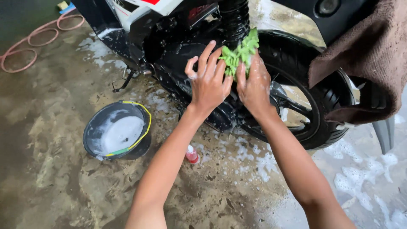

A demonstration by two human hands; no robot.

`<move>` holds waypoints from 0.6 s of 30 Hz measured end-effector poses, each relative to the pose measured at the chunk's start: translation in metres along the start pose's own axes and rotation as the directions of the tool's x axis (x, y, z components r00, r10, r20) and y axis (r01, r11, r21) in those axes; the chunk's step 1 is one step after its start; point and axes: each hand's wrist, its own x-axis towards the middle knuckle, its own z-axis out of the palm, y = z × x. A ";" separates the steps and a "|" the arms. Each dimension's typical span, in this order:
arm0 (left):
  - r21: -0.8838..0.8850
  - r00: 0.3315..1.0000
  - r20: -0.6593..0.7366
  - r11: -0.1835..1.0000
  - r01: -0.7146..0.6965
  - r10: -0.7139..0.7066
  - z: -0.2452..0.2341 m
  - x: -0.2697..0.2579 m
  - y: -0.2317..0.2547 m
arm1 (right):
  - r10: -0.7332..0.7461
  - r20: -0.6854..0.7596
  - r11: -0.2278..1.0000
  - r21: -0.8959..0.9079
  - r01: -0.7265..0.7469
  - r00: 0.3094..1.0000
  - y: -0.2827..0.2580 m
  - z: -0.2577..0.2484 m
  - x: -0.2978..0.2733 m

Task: Washing the rear wheel and engine area of a motorcycle using a brush and sponge.

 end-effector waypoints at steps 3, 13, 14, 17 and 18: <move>-0.171 0.991 -0.023 0.977 0.126 -0.131 -0.002 0.001 0.002 | 0.109 0.076 0.977 0.173 -0.121 0.991 -0.011 -0.014 0.025; -0.124 0.989 -0.151 0.992 -0.014 -0.005 0.026 0.023 0.011 | 0.469 -0.001 0.861 0.225 -0.457 0.883 0.068 0.026 0.048; -0.093 0.988 -0.156 0.996 -0.001 -0.014 0.029 0.025 0.010 | 0.479 0.001 0.875 0.077 -0.478 0.878 0.066 0.025 0.055; -0.052 0.987 -0.158 0.999 0.012 -0.020 0.030 0.032 0.004 | 0.515 0.018 0.853 -0.108 -0.510 0.857 0.064 0.019 0.058; -0.026 0.986 -0.166 0.999 0.018 -0.022 0.030 0.033 0.001 | 0.526 0.043 0.846 -0.134 -0.516 0.850 0.063 0.016 0.054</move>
